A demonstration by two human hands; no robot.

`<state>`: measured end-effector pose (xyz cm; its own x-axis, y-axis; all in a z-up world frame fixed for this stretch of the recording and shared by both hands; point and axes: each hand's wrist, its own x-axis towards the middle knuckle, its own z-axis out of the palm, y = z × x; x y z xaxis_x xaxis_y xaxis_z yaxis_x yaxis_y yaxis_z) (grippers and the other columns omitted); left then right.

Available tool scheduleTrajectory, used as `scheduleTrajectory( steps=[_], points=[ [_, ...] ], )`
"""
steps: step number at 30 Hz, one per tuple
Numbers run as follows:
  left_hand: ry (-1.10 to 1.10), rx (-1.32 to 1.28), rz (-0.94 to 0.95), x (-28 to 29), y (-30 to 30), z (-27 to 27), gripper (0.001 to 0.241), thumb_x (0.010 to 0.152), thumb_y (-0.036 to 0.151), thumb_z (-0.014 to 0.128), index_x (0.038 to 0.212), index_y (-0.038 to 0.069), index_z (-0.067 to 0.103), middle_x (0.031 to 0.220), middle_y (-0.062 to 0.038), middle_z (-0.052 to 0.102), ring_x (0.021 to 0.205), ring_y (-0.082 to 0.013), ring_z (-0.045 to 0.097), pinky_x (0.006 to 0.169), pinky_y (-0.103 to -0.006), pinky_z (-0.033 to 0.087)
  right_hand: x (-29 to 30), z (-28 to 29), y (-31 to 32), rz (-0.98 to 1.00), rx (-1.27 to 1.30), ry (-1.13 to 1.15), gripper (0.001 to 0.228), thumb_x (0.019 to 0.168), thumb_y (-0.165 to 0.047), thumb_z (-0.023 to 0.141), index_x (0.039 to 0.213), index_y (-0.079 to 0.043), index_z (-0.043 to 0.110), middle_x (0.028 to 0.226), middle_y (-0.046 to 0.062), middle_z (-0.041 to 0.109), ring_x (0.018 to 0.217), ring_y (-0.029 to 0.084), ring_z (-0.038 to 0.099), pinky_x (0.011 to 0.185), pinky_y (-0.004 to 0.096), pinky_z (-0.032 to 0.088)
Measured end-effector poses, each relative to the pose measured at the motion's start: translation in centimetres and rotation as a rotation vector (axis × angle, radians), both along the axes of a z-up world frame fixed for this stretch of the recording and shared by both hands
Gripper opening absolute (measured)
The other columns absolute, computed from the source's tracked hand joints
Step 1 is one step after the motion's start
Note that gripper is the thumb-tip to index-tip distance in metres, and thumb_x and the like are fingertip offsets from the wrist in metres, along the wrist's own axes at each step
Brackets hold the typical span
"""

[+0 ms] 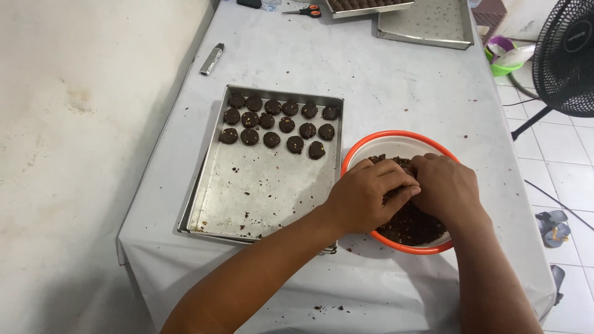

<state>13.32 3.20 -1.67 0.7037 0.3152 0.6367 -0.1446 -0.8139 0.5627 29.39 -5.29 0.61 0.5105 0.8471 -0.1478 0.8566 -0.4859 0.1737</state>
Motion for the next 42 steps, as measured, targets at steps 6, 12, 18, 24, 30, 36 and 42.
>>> scheduleTrajectory(
  steps=[6, 12, 18, 24, 30, 36, 42],
  points=[
    [-0.015, -0.051, 0.025, 0.1, -0.1, -0.2, 0.019, 0.104, 0.032, 0.059, 0.106, 0.017, 0.07, 0.097, 0.002, 0.068, 0.095, -0.0208, 0.075, 0.084, -0.0349, 0.054, 0.3, -0.1, -0.1, -0.034, -0.006, 0.047, 0.033, 0.088, -0.034, 0.06, 0.116, -0.023, 0.073, 0.101, -0.003, 0.073, 0.108, 0.021, 0.071, 0.086, 0.044, 0.062],
    [-0.03, -0.09, 0.004, 0.2, -0.1, -0.5, 0.016, 0.103, 0.028, 0.061, 0.106, 0.014, 0.069, 0.1, 0.002, 0.067, 0.091, -0.0158, 0.066, 0.09, -0.0367, 0.051, -1.6, 2.7, 0.4, -0.096, -0.087, 0.104, 0.022, 0.092, -0.032, 0.047, 0.1, -0.023, 0.065, 0.096, -0.008, 0.069, 0.098, 0.016, 0.065, 0.075, 0.037, 0.054],
    [-0.031, -0.119, 0.026, 0.2, -0.3, -0.7, 0.02, 0.104, 0.03, 0.057, 0.106, 0.014, 0.069, 0.098, 0.001, 0.065, 0.088, -0.0174, 0.064, 0.089, -0.0358, 0.051, -2.7, 2.7, -0.2, -0.166, -0.047, 0.097, 0.034, 0.098, -0.032, 0.041, 0.12, -0.041, 0.065, 0.113, -0.014, 0.071, 0.108, 0.015, 0.067, 0.079, 0.039, 0.057],
    [0.055, -0.154, 0.021, -0.1, -0.3, -0.1, 0.025, 0.105, 0.034, 0.052, 0.111, 0.015, 0.067, 0.107, 0.001, 0.069, 0.094, -0.02, 0.067, 0.093, -0.0373, 0.051, -3.2, 2.6, -0.8, -0.169, -0.026, 0.102, 0.033, 0.095, -0.026, 0.04, 0.109, -0.034, 0.069, 0.102, -0.012, 0.074, 0.093, 0.021, 0.071, 0.071, 0.038, 0.054],
    [0.098, -0.212, 0.008, -0.3, -0.1, 0.4, 0.027, 0.106, 0.034, 0.048, 0.119, 0.018, 0.065, 0.114, 0.003, 0.071, 0.104, -0.0193, 0.068, 0.094, -0.038, 0.052, -3.4, 1.5, -0.9, -0.177, -0.021, 0.004, 0.03, 0.098, -0.028, 0.04, 0.094, -0.028, 0.07, 0.083, -0.009, 0.072, 0.078, 0.018, 0.07, 0.061, 0.033, 0.051],
    [0.093, -0.192, -0.006, 0.1, 0.1, -0.2, 0.025, 0.106, 0.031, 0.048, 0.12, 0.017, 0.064, 0.115, 0.003, 0.072, 0.106, -0.0183, 0.068, 0.097, -0.0385, 0.049, -4.0, 1.7, -1.1, -0.186, 0.036, 0.033, 0.03, 0.099, -0.032, 0.04, 0.108, -0.029, 0.067, 0.097, -0.007, 0.072, 0.098, 0.02, 0.071, 0.068, 0.04, 0.054],
    [0.139, -0.216, -0.015, 0.0, 0.2, -0.2, 0.03, 0.107, 0.034, 0.044, 0.124, 0.017, 0.062, 0.122, 0.002, 0.072, 0.113, -0.0194, 0.067, 0.099, -0.0401, 0.047, -4.7, 2.9, -1.5, -0.168, 0.041, 0.08, 0.033, 0.1, -0.037, 0.039, 0.12, -0.033, 0.065, 0.107, -0.009, 0.075, 0.099, 0.022, 0.072, 0.072, 0.042, 0.057]
  ],
)
